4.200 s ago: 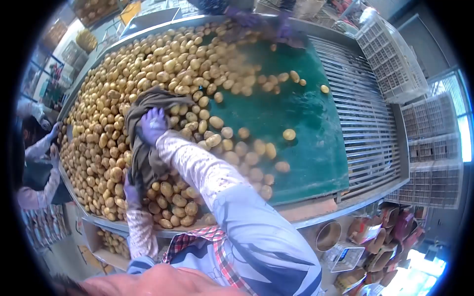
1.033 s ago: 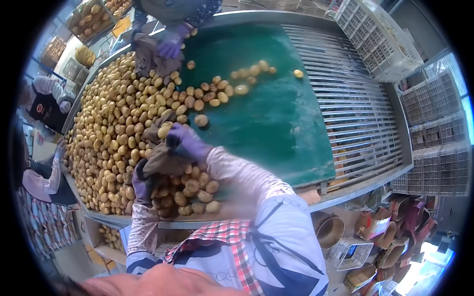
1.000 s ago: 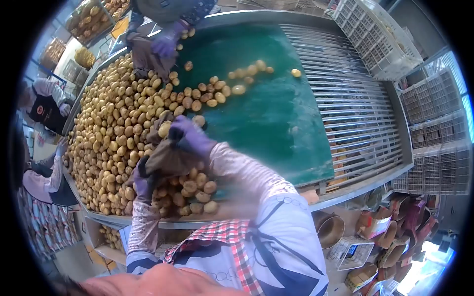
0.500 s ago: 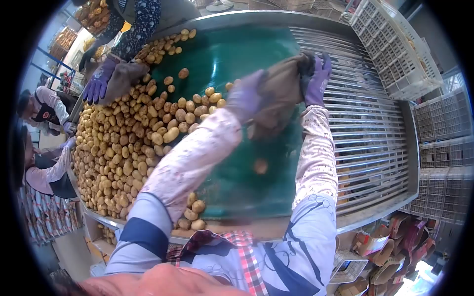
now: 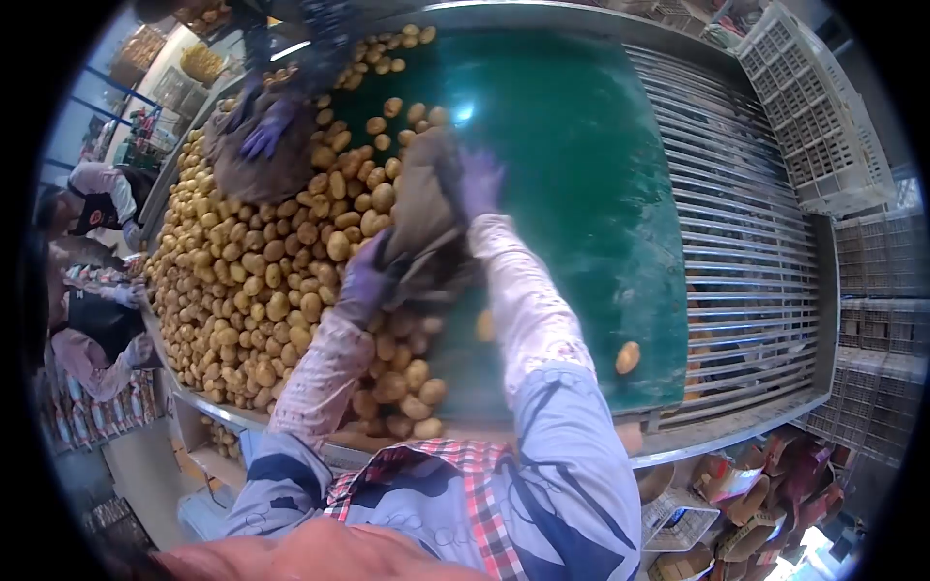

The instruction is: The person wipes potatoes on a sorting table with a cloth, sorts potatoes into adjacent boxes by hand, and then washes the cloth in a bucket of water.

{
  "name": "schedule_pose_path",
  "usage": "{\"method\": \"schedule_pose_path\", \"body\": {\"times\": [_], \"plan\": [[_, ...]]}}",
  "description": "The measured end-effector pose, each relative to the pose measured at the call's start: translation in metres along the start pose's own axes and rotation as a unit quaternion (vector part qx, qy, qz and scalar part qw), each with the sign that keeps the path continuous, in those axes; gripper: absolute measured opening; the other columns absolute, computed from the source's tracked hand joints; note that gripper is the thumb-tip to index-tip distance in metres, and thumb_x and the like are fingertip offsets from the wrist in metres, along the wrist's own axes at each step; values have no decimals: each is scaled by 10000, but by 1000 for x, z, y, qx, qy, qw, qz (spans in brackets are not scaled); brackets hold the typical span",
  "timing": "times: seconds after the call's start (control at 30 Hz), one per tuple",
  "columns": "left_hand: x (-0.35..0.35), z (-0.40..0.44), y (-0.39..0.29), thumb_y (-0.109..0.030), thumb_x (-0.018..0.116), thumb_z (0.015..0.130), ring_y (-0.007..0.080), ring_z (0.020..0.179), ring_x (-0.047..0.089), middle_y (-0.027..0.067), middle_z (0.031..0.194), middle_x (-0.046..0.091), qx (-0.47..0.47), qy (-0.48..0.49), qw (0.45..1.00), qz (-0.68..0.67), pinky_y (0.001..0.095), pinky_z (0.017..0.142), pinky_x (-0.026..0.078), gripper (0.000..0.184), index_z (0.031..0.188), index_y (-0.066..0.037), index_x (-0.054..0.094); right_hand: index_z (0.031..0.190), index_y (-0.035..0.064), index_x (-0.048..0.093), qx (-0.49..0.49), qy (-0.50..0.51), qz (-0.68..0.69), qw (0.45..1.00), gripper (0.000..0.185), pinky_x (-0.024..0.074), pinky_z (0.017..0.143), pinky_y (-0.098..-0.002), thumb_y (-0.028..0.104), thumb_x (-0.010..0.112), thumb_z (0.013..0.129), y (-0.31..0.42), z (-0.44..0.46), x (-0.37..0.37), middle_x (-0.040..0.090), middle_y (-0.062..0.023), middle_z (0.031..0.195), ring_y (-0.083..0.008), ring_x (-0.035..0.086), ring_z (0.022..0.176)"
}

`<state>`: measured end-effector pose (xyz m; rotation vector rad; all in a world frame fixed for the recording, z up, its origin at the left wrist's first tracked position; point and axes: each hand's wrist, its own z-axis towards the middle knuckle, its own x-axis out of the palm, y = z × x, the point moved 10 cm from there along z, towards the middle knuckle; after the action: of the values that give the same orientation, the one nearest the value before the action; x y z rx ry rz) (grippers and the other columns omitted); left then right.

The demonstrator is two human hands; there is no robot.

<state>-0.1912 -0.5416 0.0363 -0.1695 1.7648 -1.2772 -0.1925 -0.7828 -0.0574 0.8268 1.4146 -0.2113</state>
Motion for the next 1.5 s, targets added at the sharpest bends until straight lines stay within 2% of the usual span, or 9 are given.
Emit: {"method": "schedule_pose_path", "body": {"times": [0.13, 0.4, 0.57, 0.77, 0.87, 1.03, 1.07, 1.33, 1.5], "plan": [[-120, -46, 62, -227, 737, 758, 272, 990, 628, 168, 1093, 633, 31, -127, 986, 105, 358, 838, 493, 534, 1228, -52, 553, 1355, 175, 414, -29, -165, 64, 984, 470, 177, 1082, -577, 354, 440, 921, 133, -39, 44, 389, -196, 1390, -373, 345, 1303], [-196, -144, 126, -190, 729, 799, 187, 1051, 593, 117, 1172, 623, -78, -172, 979, -80, 305, 899, 474, 518, 1238, 10, 539, 1111, 164, 627, -169, 85, 172, 967, 352, 279, 1022, -512, 374, 578, 833, 233, -126, 23, 540, -74, 1240, -319, 391, 1229], [-140, -155, 53, -178, 751, 764, 229, 1044, 589, 122, 1154, 605, -9, -166, 974, -154, 326, 925, 468, 530, 1217, 10, 551, 936, 60, 673, -94, 71, 346, 931, 300, 468, 616, -314, 350, 617, 886, 107, -190, -47, 647, -64, 803, -188, 569, 665], [-17, -173, -180, -274, 795, 660, 336, 867, 601, 172, 929, 609, 241, 40, 970, -18, 402, 763, 480, 543, 1094, -10, 604, 943, 9, 678, -114, -245, 386, 882, 211, 471, 719, -285, 201, 600, 901, -96, -265, -195, 644, -39, 861, -129, 554, 794], [65, -185, -207, -207, 711, 736, 355, 909, 595, 182, 988, 596, 255, 129, 953, -100, 392, 774, 478, 467, 1169, -86, 584, 1141, -32, 594, -2, -150, 630, 762, 299, 449, 921, -354, 149, 535, 910, -150, -278, -229, 608, -146, 1138, -226, 566, 1031], [175, -228, -141, -183, 611, 784, 332, 852, 621, 156, 942, 587, 284, 120, 947, -91, 405, 734, 495, 313, 1094, -137, 594, 1317, -11, 437, 38, -188, 258, 947, 587, 408, 981, -397, 357, 587, 886, -213, -319, -158, 486, -221, 1306, -331, 491, 1187], [176, -236, -124, -168, 588, 795, 335, 838, 621, 156, 928, 581, 257, 245, 935, 10, 410, 730, 496, 290, 1085, -152, 594, 1308, -12, 447, -66, -198, -132, 969, 604, 402, 984, -413, 371, 604, 868, -193, -327, -132, 484, -249, 1300, -361, 492, 1179], [-73, -258, -6, -136, 667, 729, 337, 885, 592, 154, 964, 567, 36, 30, 980, 192, 406, 753, 497, 418, 1143, -154, 608, 1195, 42, 517, -227, -190, 194, 935, 542, 433, 859, -483, 341, 700, 780, 65, -330, -32, 539, -222, 1129, -387, 531, 1006], [-211, -266, 76, -142, 678, 719, 334, 953, 582, 146, 1044, 574, -9, -192, 926, 326, 410, 790, 493, 457, 1169, -128, 598, 1362, 82, 412, -186, -144, 200, 951, 798, 288, 1044, -559, 484, 703, 738, 223, -321, 9, 325, -318, 1383, -488, 285, 1301]]}}
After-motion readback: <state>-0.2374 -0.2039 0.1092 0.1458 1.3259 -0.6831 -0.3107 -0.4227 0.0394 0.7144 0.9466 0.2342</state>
